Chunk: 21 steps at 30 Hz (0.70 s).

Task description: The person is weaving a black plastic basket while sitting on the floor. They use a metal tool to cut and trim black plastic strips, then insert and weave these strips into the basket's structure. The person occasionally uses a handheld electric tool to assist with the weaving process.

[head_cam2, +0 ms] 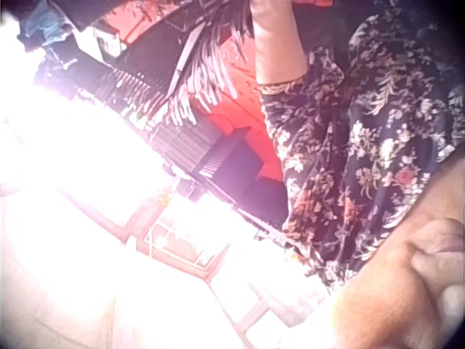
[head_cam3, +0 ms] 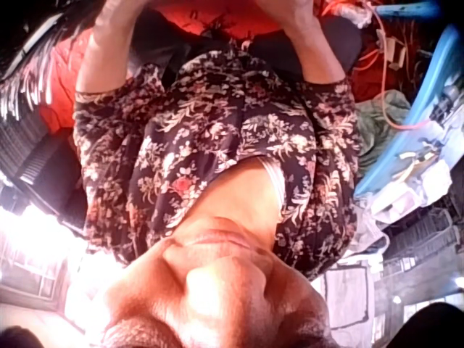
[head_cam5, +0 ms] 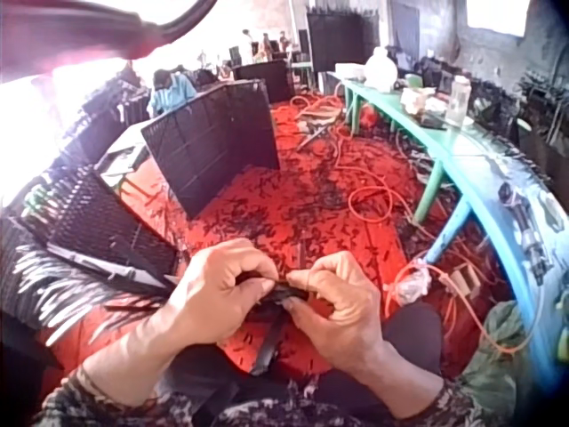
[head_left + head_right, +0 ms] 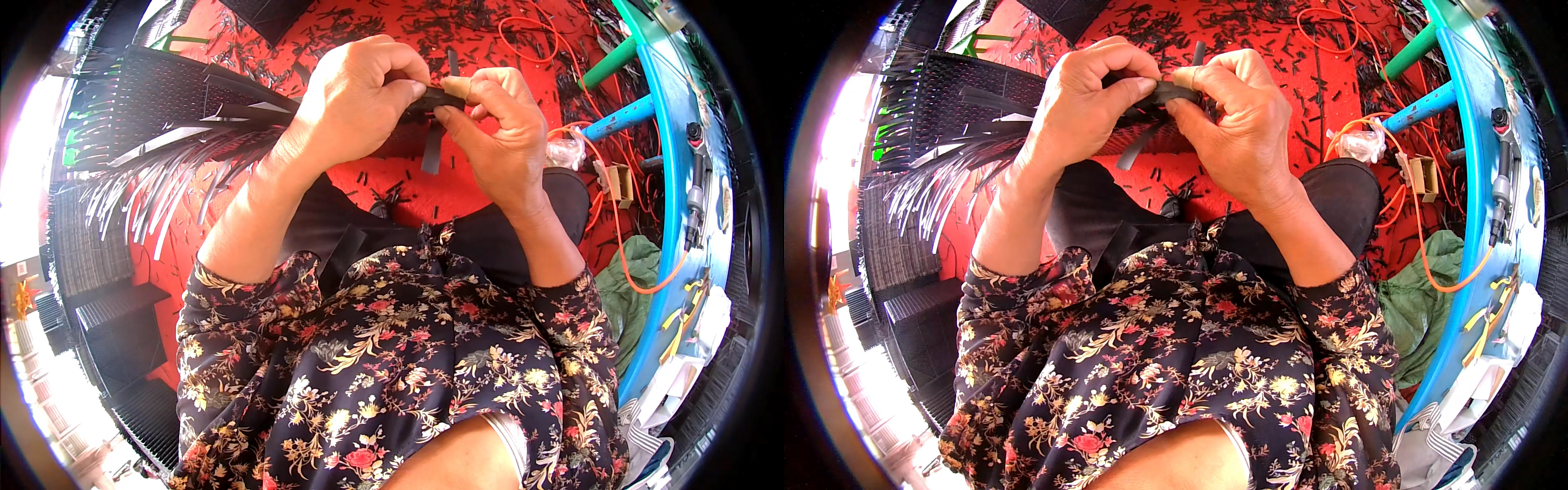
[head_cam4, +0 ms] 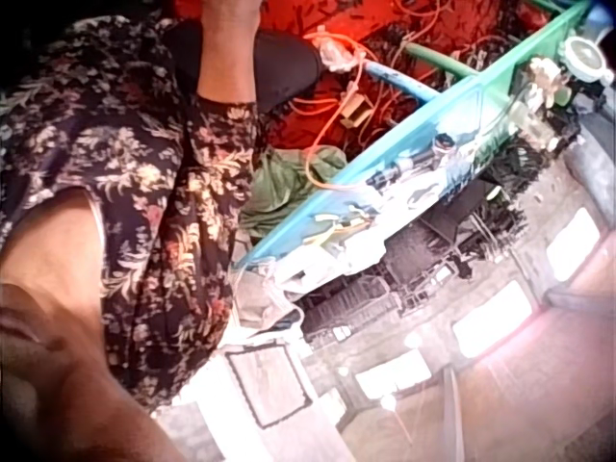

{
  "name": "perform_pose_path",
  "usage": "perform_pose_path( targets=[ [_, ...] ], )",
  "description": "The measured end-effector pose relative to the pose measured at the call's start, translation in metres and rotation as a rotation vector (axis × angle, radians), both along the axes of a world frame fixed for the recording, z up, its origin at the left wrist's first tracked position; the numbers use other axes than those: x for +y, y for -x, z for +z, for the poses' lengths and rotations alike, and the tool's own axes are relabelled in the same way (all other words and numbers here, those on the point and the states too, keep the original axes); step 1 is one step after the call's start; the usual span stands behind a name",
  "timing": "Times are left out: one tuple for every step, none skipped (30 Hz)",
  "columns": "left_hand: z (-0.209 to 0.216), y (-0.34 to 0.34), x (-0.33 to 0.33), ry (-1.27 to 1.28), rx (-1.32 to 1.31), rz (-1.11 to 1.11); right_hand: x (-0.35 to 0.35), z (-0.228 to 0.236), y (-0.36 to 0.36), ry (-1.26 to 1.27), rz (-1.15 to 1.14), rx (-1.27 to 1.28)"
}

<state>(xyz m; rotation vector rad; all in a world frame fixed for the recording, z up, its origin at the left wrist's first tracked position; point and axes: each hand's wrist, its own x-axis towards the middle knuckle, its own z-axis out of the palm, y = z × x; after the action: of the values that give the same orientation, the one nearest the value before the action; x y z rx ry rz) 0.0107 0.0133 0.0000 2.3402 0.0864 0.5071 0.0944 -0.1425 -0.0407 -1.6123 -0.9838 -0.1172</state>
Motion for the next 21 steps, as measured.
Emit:
perform_pose_path(
  targets=[
    [0.000,0.000,0.000,-0.004,-0.004,-0.002,0.000,0.000,0.000,0.000,-0.003,-0.010],
    [0.000,0.000,0.001,-0.008,-0.008,-0.003,0.000,0.001,0.000,0.000,-0.006,-0.020],
    [0.002,0.001,-0.001,0.016,0.016,0.018,0.000,0.001,-0.001,0.001,-0.001,-0.017],
    [0.006,0.003,-0.003,0.041,0.040,0.040,0.000,0.001,-0.001,0.003,0.006,-0.014],
    [0.008,0.005,-0.005,0.065,0.064,0.061,-0.001,0.001,-0.001,0.005,0.012,-0.012],
    [0.011,0.007,-0.006,0.028,0.079,0.071,0.000,0.001,-0.001,0.004,0.015,-0.012],
    [0.013,0.010,-0.007,-0.009,0.095,0.079,0.000,0.001,-0.001,0.005,0.016,-0.011],
    [0.015,0.010,-0.007,-0.046,0.111,0.087,0.001,0.001,-0.001,0.005,0.017,-0.010],
    [0.013,0.010,-0.007,-0.066,0.061,0.077,0.001,0.001,-0.002,-0.003,0.012,-0.015],
    [0.011,0.009,-0.007,-0.087,0.011,0.069,0.001,0.001,-0.002,-0.011,0.009,-0.021],
    [0.009,0.008,-0.008,-0.108,-0.039,0.060,0.002,0.001,-0.002,-0.020,0.006,-0.027],
    [0.007,0.007,-0.007,-0.150,-0.073,0.055,0.002,0.002,-0.002,-0.020,0.001,-0.033],
    [0.003,0.005,-0.007,-0.192,-0.108,0.050,0.003,0.003,-0.002,-0.019,-0.004,-0.040],
    [0.001,0.004,-0.006,-0.234,-0.144,0.045,0.003,0.004,-0.002,-0.018,-0.009,-0.047],
    [0.000,0.003,-0.005,-0.258,-0.161,0.040,0.003,0.005,-0.002,-0.009,-0.010,-0.046],
    [-0.001,0.003,-0.004,-0.280,-0.178,0.034,0.003,0.006,-0.002,0.000,-0.013,-0.045],
    [-0.002,0.003,-0.003,-0.303,-0.196,0.028,0.003,0.006,-0.002,0.010,-0.016,-0.044],
    [-0.003,0.002,-0.003,-0.295,-0.199,0.029,0.003,0.007,-0.003,0.013,-0.008,-0.065],
    [-0.004,0.002,-0.004,-0.287,-0.203,0.032,0.002,0.007,-0.006,0.017,0.002,-0.086],
    [-0.004,0.002,-0.004,-0.279,-0.207,0.035,0.002,0.007,-0.007,0.020,0.011,-0.107],
    [-0.004,0.002,-0.004,-0.263,-0.204,0.035,0.002,0.006,-0.008,0.014,0.015,-0.102]
  ],
)
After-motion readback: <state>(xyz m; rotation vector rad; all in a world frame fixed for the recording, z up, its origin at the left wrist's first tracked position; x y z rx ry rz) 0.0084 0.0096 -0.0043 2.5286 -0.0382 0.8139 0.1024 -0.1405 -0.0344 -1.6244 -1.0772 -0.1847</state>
